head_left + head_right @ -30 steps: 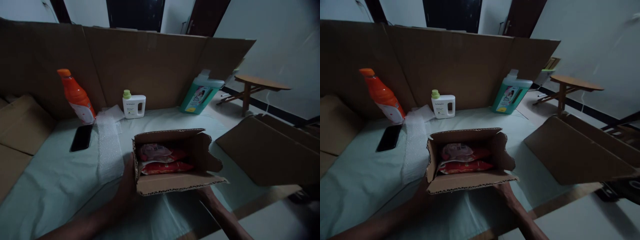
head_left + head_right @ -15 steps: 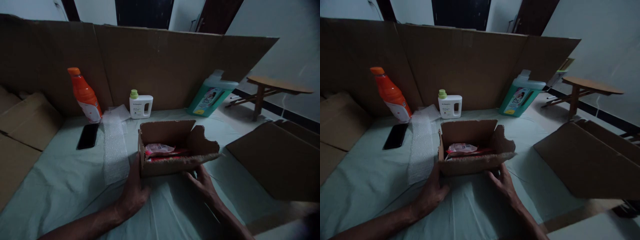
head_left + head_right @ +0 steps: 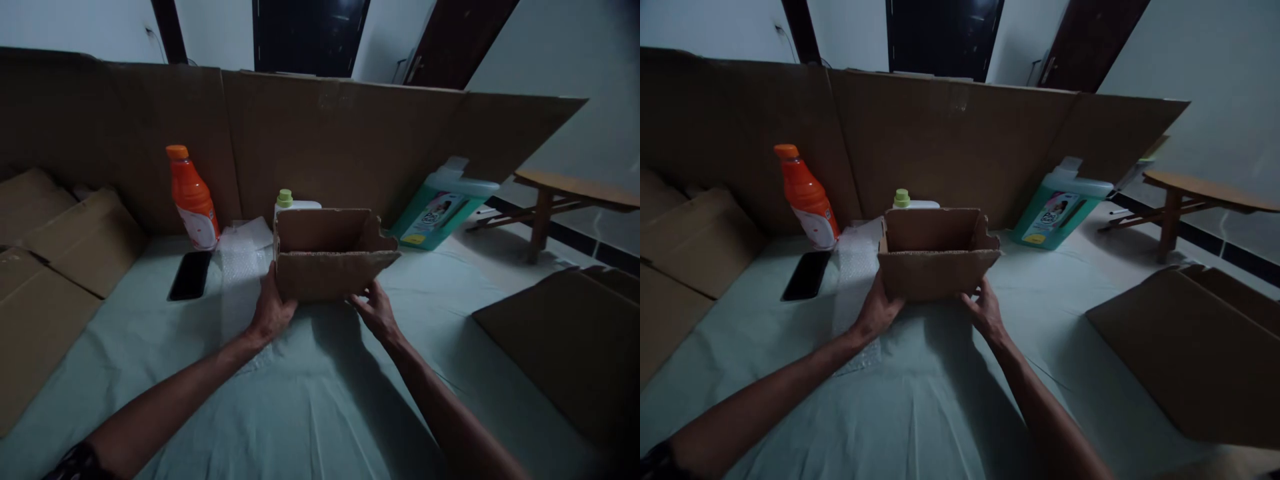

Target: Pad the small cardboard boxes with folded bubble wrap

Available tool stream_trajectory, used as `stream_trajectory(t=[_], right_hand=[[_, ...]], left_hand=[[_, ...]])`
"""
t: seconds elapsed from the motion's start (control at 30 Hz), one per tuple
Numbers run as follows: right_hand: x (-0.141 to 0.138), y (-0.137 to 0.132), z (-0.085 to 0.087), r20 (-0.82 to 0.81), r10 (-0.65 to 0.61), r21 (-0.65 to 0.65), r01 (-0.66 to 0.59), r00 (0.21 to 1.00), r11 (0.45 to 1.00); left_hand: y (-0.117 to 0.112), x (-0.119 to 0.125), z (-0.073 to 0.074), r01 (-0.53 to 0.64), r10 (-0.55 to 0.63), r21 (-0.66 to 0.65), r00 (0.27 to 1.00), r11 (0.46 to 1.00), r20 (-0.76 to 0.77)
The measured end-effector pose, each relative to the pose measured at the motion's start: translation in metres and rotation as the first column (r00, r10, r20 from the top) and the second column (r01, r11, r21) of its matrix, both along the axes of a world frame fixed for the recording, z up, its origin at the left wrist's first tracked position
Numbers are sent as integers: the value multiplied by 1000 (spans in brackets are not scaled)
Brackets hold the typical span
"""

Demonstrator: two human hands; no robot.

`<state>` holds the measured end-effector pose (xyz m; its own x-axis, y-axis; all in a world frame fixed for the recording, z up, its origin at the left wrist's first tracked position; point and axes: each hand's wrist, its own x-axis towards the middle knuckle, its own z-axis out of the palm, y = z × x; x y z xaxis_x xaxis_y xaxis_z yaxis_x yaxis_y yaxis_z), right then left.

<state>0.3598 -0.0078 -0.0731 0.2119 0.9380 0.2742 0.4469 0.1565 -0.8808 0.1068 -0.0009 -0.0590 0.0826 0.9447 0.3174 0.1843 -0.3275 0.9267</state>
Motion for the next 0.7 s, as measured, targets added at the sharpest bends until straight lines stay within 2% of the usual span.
stream_trajectory(t=[0.1, 0.2, 0.37, 0.5, 0.63, 0.7], right_hand=[[-4, 29, -4, -6, -1, -3, 1, 1000, 1000], [-7, 38, -12, -8, 7, -22, -7, 1000, 1000], [-8, 23, -30, 21, 15, -26, -15, 1000, 1000], [-6, 26, -35, 74, -14, -13, 15, 997, 1000], [-4, 41, -31, 121, -5, -17, 7, 993, 1000], [-3, 39, -31, 155, -2, -7, 3, 988, 1000]], left_hand=[[31, -3, 2, -29, 29, -15, 999, 999, -29], [45, -7, -1, -15, 10, -81, 999, 997, -53], [36, -15, -10, 28, -35, -77, 995, 997, -91], [31, -8, -12, -4, -1, -42, 993, 999, -121], [40, 5, -2, -34, 26, -49, 986, 998, -166], [39, 1, 8, -32, 19, -59, 979, 998, -201]])
